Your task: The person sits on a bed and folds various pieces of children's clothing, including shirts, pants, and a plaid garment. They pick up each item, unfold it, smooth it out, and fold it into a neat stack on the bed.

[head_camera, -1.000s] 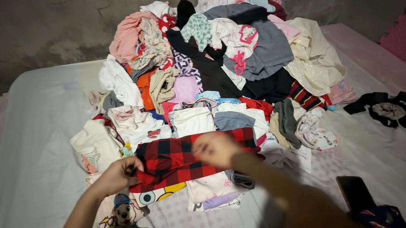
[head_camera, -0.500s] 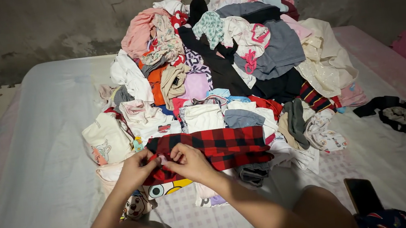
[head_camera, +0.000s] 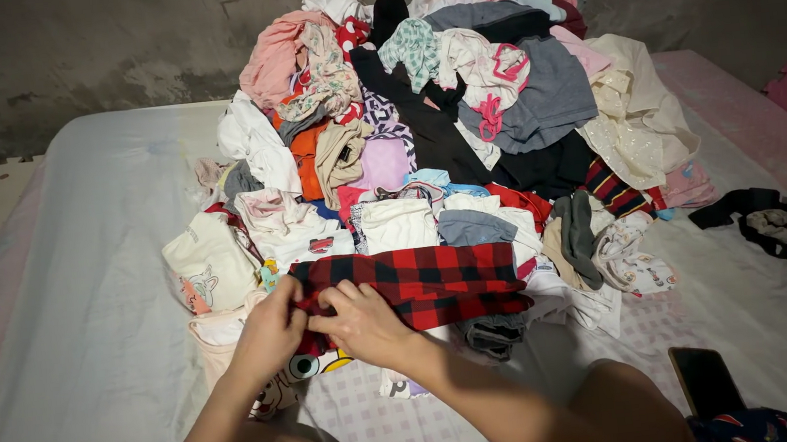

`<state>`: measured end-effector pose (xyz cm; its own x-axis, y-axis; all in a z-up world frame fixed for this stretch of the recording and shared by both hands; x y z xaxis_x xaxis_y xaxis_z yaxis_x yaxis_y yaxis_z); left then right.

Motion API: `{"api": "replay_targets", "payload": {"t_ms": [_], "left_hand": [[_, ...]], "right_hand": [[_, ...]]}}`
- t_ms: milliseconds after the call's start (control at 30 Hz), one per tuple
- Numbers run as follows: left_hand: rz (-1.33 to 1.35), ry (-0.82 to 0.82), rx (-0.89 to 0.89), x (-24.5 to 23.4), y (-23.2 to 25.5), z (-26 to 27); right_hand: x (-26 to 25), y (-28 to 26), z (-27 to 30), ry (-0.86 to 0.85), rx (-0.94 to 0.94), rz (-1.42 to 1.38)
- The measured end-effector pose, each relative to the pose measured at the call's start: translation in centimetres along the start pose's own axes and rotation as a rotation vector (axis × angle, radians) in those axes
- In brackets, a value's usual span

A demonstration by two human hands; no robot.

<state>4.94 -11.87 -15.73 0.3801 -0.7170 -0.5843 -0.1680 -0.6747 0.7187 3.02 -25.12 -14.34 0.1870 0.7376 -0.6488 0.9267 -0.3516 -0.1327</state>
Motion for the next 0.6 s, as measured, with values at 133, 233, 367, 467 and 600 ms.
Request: {"api": "replay_targets", "payload": {"t_ms": [133,233,367,467,600], "left_hand": [[-0.037,-0.021,0.309,-0.1,2.4,0.8],[-0.145,-0.025,0.408,0.2,2.2,1.4],[-0.353,0.005,0.461,0.8,1.0,2.1],[-0.508,-0.107,0.442,2.3,-0.5,2.3],[-0.631,-0.262,0.399,3.4,-1.8,2.2]], "right_hand": [[1.9,0.1,0.4,-0.094,-0.071,0.145],[3.2,0.5,1.3,-0.098,-0.106,0.205],[4.8,1.6,1.8,-0.1,-0.012,0.266],[5.3,1.5,1.5,-0.116,-0.029,0.273],[4.4,1.8,1.0,-0.171,-0.026,0.138]]}}
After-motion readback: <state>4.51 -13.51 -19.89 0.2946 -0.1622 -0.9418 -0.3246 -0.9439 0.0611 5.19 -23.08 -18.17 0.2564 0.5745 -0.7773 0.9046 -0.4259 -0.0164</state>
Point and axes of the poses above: each hand's wrist, its own z-axis away from the middle knuckle, its own x-axis out of the palm, y = z × x, the point moved 9 cm from there along -z, towards the middle knuckle, and after that the axes turned 12 degrees about y, right-handed, at the moved point
